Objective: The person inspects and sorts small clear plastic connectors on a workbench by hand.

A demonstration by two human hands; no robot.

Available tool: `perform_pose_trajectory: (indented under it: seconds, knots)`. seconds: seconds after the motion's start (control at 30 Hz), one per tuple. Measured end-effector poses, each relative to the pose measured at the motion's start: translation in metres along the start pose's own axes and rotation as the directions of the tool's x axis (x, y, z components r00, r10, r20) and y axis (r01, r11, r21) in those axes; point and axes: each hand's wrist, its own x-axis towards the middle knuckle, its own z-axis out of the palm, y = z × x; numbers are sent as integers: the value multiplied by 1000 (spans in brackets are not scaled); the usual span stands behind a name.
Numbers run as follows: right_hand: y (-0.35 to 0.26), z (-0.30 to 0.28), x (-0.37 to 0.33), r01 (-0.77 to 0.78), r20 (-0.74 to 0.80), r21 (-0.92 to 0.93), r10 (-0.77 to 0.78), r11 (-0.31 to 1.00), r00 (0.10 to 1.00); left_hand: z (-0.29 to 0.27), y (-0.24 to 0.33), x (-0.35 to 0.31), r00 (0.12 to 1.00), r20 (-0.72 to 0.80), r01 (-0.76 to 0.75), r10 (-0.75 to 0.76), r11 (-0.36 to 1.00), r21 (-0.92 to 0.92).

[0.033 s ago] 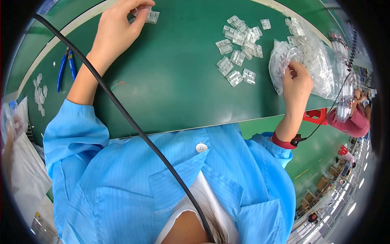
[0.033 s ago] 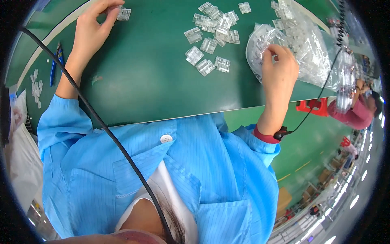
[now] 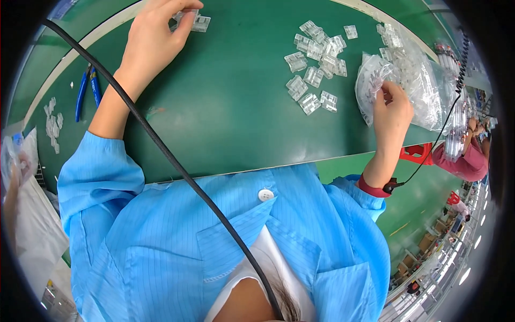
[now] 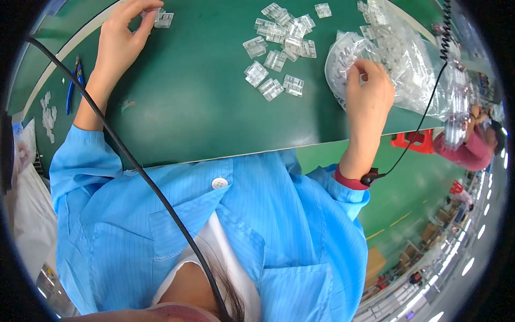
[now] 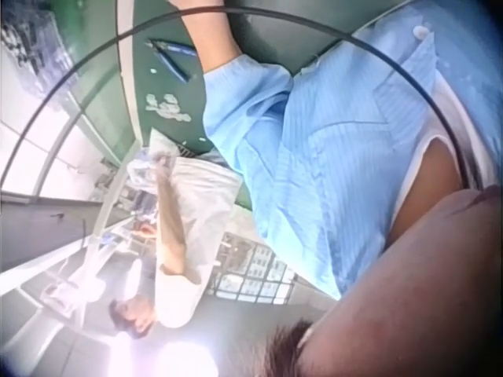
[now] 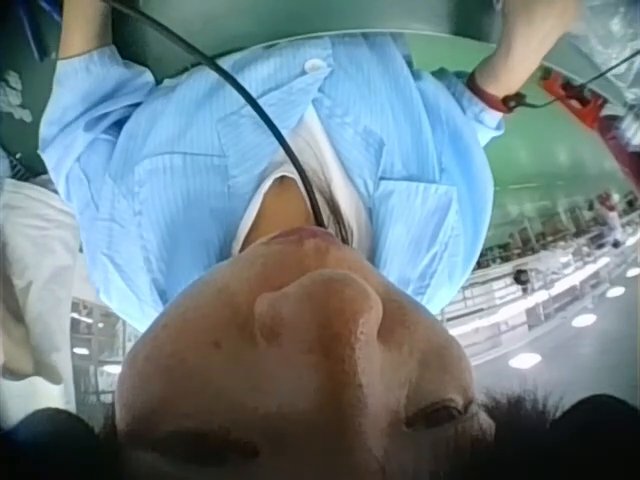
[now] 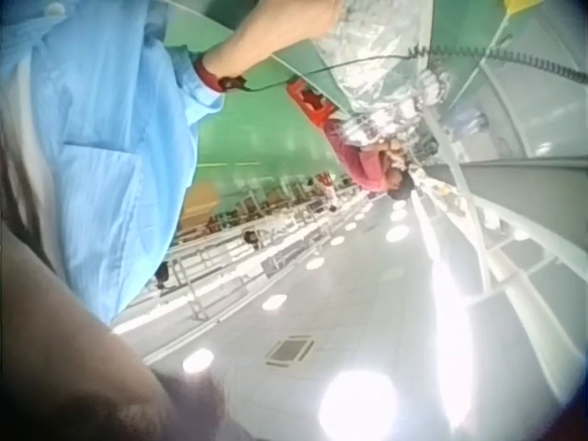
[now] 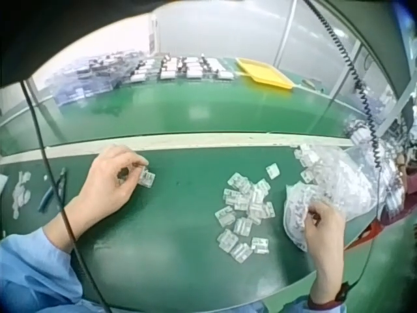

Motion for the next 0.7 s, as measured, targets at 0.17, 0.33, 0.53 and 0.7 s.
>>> perform_pose_trajectory:
  seconds: [0.17,0.33,0.53,0.7]
  knots:
    - [-18,3,1,-125,-101,82,133,989,986,37,14,17,940,-26,-342,342,932,-122]
    - [-21,-2,5,-184,-57,281,207,942,977,70,74,42,875,457,-103,158,984,-142]
    - [-12,2,-3,-220,-109,401,285,889,952,69,67,42,877,398,-238,271,962,-131]
    - [-18,-7,-13,-177,-74,646,291,743,954,25,76,31,923,383,224,-30,852,-473]
